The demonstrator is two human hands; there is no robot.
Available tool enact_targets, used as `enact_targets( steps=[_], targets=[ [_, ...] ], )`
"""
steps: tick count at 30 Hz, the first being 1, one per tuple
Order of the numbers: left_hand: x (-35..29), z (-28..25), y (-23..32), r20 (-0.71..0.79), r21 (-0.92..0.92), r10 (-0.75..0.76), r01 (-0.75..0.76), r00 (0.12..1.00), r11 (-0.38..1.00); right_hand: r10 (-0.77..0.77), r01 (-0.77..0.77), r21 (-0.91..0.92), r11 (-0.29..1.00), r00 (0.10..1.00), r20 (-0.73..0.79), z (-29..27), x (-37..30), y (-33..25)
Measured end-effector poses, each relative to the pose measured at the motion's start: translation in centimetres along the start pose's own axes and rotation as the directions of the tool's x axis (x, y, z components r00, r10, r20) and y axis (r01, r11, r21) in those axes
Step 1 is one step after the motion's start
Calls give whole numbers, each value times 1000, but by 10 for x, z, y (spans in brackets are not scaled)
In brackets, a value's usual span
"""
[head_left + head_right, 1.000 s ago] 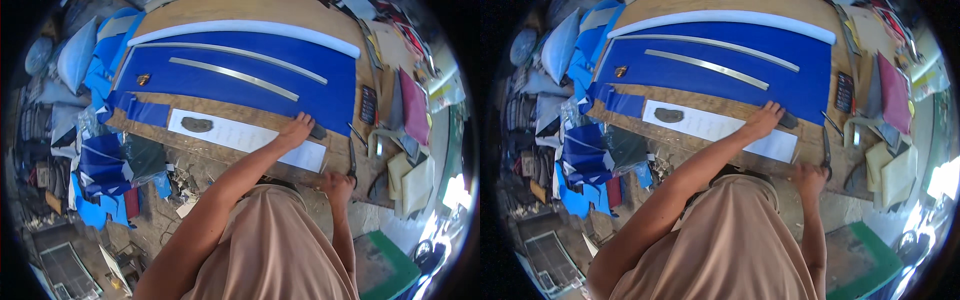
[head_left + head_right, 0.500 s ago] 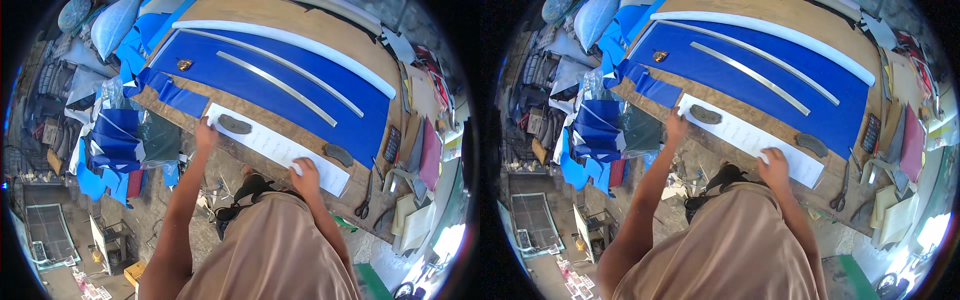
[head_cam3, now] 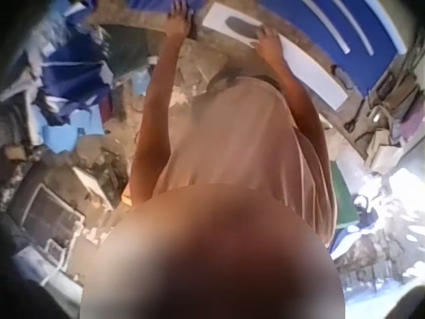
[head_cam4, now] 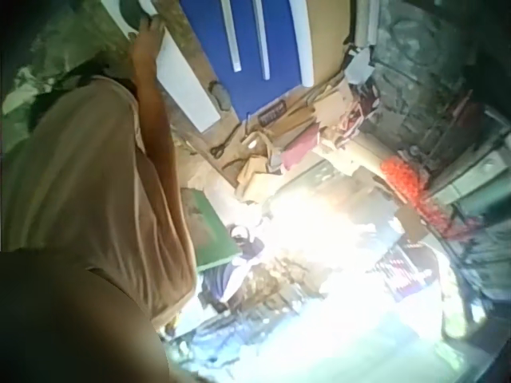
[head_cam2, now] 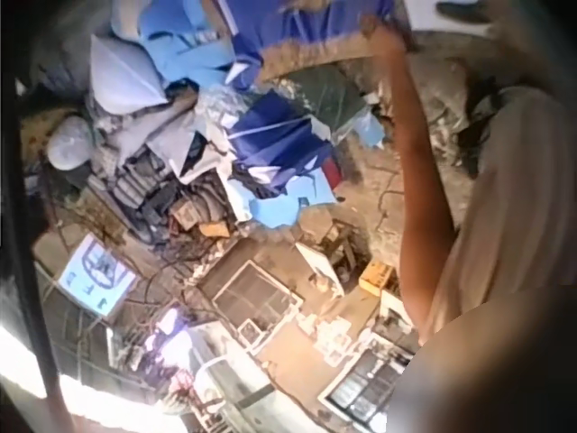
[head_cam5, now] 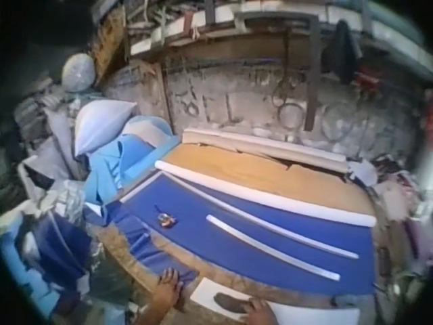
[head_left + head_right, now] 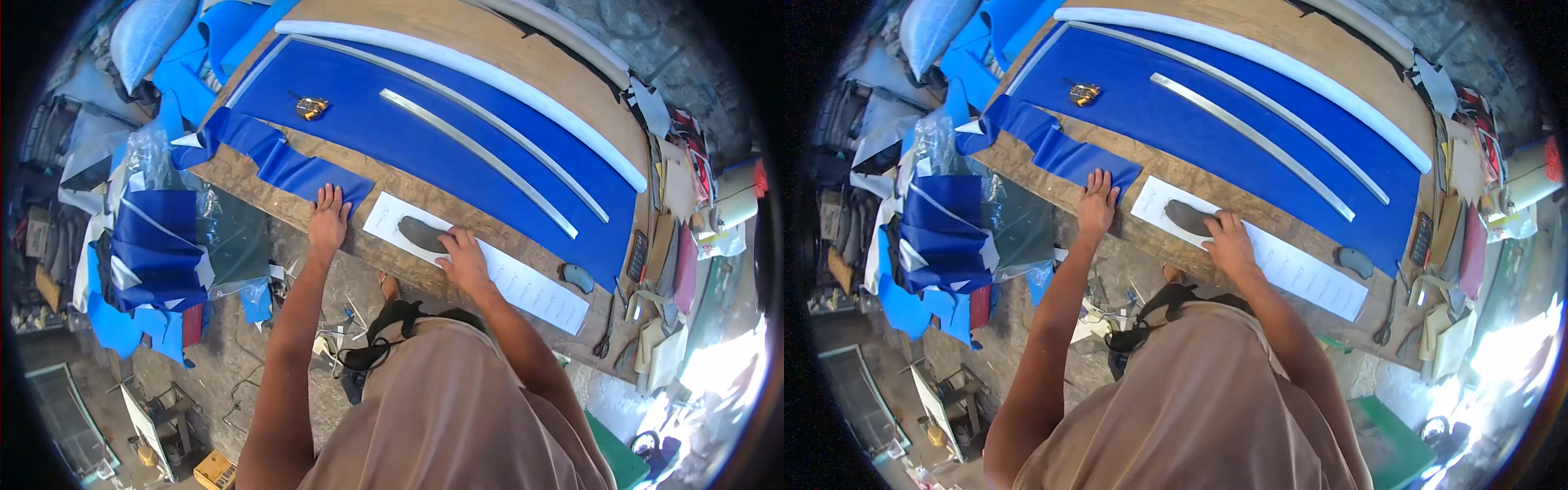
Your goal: Marking and cutting blue upholstery fabric pieces using templates and scissors.
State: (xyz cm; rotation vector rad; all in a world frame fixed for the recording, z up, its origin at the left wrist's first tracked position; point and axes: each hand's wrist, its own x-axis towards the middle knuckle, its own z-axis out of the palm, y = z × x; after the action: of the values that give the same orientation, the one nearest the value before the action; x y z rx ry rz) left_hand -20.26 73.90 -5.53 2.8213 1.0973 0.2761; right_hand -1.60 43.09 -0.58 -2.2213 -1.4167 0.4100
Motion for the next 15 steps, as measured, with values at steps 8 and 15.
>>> enact_targets(
  steps=[8,15],
  targets=[
    [20,-23,-29,219,-173,50,-12,975,985,6,13,-146,989,992,129,-13,27,-3],
    [25,-41,-49,245,-294,164,-88,956,952,-117,39,-328,944,969,-219,-62,82,56]
  ],
)
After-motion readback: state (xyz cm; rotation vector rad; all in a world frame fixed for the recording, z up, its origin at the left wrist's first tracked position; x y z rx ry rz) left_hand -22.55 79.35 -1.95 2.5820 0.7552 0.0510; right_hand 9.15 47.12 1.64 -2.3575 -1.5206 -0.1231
